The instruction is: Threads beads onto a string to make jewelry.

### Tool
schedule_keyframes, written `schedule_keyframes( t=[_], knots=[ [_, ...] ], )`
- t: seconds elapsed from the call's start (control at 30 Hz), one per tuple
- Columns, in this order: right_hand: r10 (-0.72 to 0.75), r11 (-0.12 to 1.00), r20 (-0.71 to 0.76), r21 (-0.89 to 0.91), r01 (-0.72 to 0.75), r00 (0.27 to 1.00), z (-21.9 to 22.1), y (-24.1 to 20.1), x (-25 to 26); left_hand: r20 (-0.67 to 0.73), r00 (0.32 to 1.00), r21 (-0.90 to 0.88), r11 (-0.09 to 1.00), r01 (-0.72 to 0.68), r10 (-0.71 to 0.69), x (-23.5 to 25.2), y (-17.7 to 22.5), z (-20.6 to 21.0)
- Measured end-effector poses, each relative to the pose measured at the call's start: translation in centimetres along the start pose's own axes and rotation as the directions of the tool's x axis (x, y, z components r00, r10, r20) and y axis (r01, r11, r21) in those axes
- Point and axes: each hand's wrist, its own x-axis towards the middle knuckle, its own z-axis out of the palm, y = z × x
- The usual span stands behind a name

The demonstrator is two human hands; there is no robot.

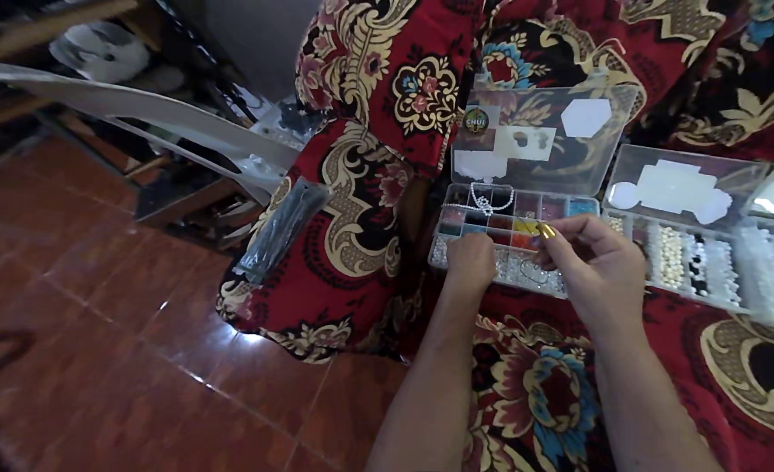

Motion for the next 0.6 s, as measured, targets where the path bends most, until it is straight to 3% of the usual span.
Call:
schedule_keyframes(
  t=[0.27, 0.4, 0.47, 0.53, 0.6],
  knots=[
    [0.017, 0.999, 0.014, -0.031, -0.016, 1.000, -0.2, 0.3, 0.1, -0.065, 0.997, -0.125, 0.991, -0.040, 0.032, -0.1, -0.8, -0.5],
    [0.020, 0.998, 0.023, -0.061, -0.018, 1.000, -0.2, 0.5, 0.3, -0.251, 0.968, -0.426, 0.898, -0.108, -0.003, -0.7, -1.0, -1.0],
    [0.018, 0.998, 0.024, -0.062, -0.016, 1.000, 0.0, 0.4, 0.3, -0.322, 0.946, -0.653, 0.716, -0.246, 0.031, -0.7, -1.3, -0.9],
    [0.007, 0.998, 0.032, -0.056, -0.006, 0.999, 0.3, 0.4, 0.3, -0.329, 0.936, -0.839, 0.416, -0.351, 0.126, -0.8, -1.6, -0.7],
    [-0.017, 0.998, 0.042, -0.053, 0.019, 0.999, 0.5, 0.3, 0.4, -0.296, 0.924, -0.928, 0.154, -0.338, 0.240, -1.0, -1.6, -0.8]
  ],
)
